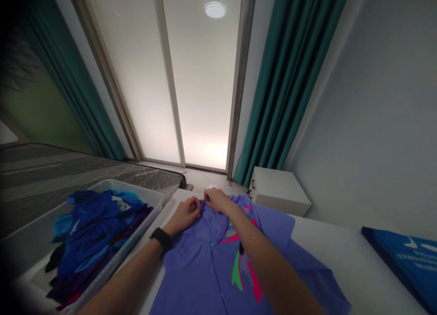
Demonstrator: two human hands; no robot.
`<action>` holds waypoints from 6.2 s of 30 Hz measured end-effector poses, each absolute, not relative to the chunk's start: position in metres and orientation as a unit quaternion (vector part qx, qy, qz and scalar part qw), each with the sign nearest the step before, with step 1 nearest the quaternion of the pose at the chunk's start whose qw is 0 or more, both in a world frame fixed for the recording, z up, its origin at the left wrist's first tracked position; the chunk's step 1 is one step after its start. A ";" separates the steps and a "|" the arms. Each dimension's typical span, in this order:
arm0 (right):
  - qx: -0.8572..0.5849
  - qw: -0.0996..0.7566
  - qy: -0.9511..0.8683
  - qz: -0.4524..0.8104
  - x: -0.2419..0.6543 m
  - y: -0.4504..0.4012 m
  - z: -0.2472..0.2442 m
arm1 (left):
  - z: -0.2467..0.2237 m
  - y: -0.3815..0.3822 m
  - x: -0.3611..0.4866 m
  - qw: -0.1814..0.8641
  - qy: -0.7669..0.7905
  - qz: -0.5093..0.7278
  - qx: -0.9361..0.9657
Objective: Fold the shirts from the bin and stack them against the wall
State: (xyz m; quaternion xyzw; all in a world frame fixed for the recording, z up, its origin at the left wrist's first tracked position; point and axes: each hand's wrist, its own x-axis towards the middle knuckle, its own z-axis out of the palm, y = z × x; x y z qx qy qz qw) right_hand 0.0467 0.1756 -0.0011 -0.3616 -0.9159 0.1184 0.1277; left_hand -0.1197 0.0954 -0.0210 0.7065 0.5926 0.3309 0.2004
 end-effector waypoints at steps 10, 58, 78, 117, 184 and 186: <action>-0.360 0.137 -0.913 0.133 0.045 0.173 0.005 | -0.026 0.098 -0.122 0.208 0.549 0.375 0.717; -0.376 0.209 -0.897 0.097 0.064 0.164 -0.001 | -0.023 0.098 -0.122 0.280 0.578 0.421 0.640; -0.499 0.236 -0.829 0.088 0.140 0.153 -0.016 | -0.017 0.097 -0.124 0.198 0.570 0.392 0.694; -0.593 0.269 -0.759 -0.001 0.302 0.091 -0.041 | -0.008 0.097 -0.122 0.198 0.599 0.326 0.704; -0.677 0.454 -0.539 0.212 0.347 0.082 -0.012 | 0.004 0.125 -0.141 0.283 0.656 0.484 0.506; -0.702 0.386 -0.575 0.167 0.352 0.069 -0.020 | 0.003 0.114 -0.140 0.203 0.708 0.382 0.559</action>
